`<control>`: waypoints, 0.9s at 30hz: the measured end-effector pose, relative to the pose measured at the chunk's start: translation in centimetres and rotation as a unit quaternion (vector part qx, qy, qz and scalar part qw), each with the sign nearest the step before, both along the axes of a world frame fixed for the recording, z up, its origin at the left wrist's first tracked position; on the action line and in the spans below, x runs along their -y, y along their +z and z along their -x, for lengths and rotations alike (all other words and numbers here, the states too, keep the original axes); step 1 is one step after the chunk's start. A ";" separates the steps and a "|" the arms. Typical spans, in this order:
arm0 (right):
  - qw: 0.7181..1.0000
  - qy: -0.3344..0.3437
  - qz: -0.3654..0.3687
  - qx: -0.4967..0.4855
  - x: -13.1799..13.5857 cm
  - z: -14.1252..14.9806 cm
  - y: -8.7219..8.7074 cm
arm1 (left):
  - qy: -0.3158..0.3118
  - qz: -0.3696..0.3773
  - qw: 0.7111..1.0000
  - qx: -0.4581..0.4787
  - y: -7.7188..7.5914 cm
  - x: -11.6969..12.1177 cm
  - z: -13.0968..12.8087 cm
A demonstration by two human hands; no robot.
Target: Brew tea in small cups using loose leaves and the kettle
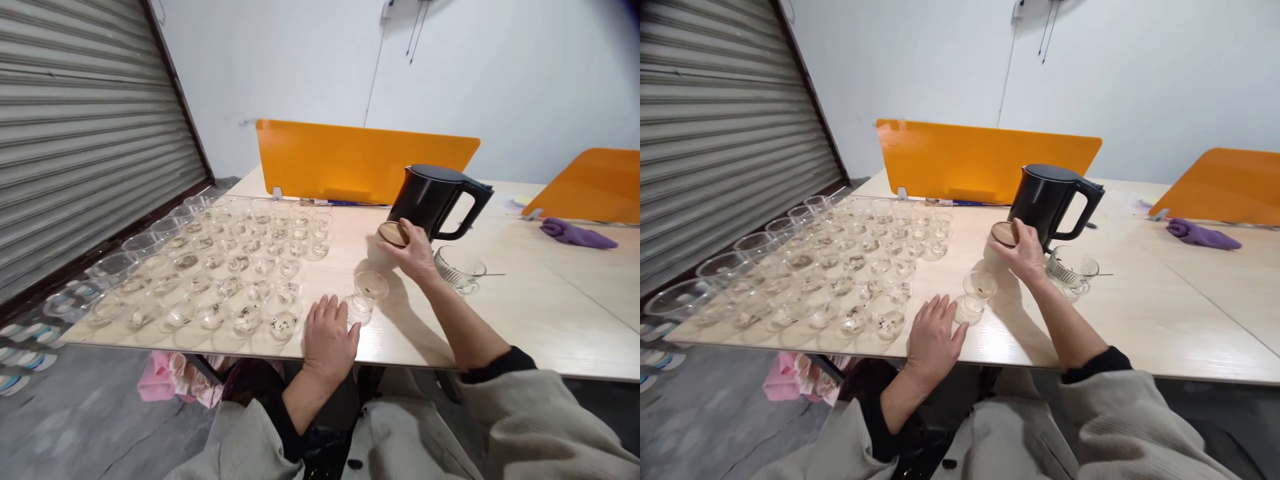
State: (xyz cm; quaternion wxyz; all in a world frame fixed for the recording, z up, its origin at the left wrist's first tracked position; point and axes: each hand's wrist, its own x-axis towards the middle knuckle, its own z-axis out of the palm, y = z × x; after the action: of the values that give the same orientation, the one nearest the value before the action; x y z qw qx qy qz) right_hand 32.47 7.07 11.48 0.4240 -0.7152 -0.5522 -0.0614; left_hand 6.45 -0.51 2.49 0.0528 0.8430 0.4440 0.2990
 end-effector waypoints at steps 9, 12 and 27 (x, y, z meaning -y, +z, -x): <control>0.998 -0.022 0.039 0.032 15.6 1.7 0.7 | -0.080 -0.010 0.983 0.163 0.8 1.0 1.2; 0.998 0.047 0.034 0.018 17.8 3.8 -1.0 | -0.128 0.002 0.975 0.183 1.0 2.0 1.2; 0.988 0.131 0.059 0.056 17.2 10.7 -2.9 | -0.164 0.107 0.960 0.202 0.9 2.2 0.4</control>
State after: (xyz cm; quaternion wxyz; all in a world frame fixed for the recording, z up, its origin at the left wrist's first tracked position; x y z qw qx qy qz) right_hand 21.76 -10.12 8.54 0.3540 -0.6560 -0.6665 -0.0129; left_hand 6.04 -2.69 3.38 0.2793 0.8157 0.3094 0.4012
